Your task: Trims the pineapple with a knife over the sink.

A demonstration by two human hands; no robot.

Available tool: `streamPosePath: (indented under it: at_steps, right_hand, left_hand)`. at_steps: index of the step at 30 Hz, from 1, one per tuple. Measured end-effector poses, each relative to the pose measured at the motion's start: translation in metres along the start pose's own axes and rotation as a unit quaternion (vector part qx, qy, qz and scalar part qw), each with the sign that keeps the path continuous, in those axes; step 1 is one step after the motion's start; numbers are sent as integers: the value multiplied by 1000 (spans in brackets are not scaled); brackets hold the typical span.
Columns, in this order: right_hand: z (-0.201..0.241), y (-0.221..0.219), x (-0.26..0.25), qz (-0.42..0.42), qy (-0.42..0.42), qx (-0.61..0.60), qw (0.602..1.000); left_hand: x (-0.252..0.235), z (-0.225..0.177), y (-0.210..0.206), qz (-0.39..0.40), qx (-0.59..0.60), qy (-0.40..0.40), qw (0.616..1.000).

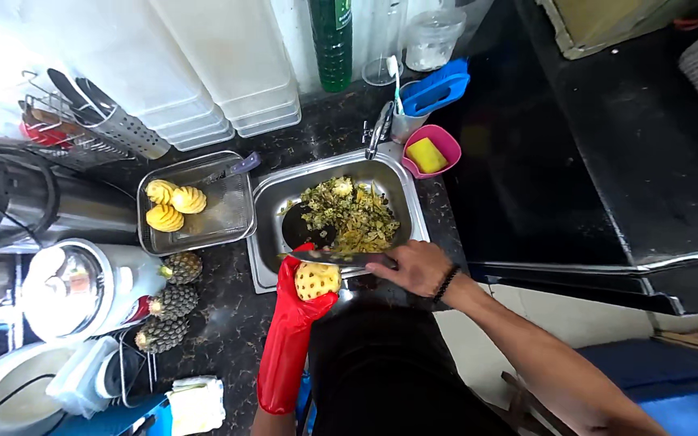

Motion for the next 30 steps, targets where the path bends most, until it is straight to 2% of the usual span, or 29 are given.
streamPosePath:
  at_steps: [2, 4, 6, 9, 11, 14, 17, 19, 21, 23, 26, 28, 30]
  right_hand:
    - [-13, 4, 1, -3, -15, 13, 1000]
    - [-5, 1, 7, 7, 10, -11, 1000]
    - [8, -3, 10, 14, 54, -26, 998]
    - [7, -6, 5, 2, 65, -38, 997]
    - [-14, -7, -4, 15, -10, -3, 1000]
    - [-66, -12, -11, 1, -169, 65, 983]
    - [-111, -49, -20, -16, -257, -85, 962]
    - [-127, -85, -21, 11, -301, -181, 936]
    - [-109, -88, -21, 11, -261, -189, 947]
    - [-77, -83, -21, -18, -209, -195, 958]
    - [-36, -80, -22, -56, -156, -220, 961]
    - [-13, -72, -25, -55, -126, -205, 969]
    - [6, -64, -24, -45, -102, -173, 979]
  left_hand:
    - [-5, 3, 2, -1, 12, -6, 1000]
    - [-4, 2, 3, 11, -13, -20, 1000]
    - [-3, 0, -5, 30, 13, -10, 999]
    - [-3, 0, -10, 38, 20, 2, 999]
    - [-4, -2, -7, 35, -33, -18, 999]
    - [1, -4, -4, 25, 2, 1, 1000]
    - [14, 12, 5, 18, 69, 61, 996]
    - [4, 44, 2, -26, 248, 133, 959]
    - [-5, 70, -4, -81, 384, 206, 897]
    - [-2, 82, -11, -136, 381, 267, 875]
    - [0, 84, -25, -135, 407, 312, 848]
    - [-1, 83, -27, -166, 394, 306, 851]
    - [2, 79, -19, -198, 321, 268, 887]
Point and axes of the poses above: each hand's wrist, its own x-axis away from the middle knuckle, its own y-axis out of the back of the hand, z = x × y, the point moved 10 cm from there along -x, towards the middle knuckle, and after that the axes turned 13 degrees about -z, right-handed, at the moved point
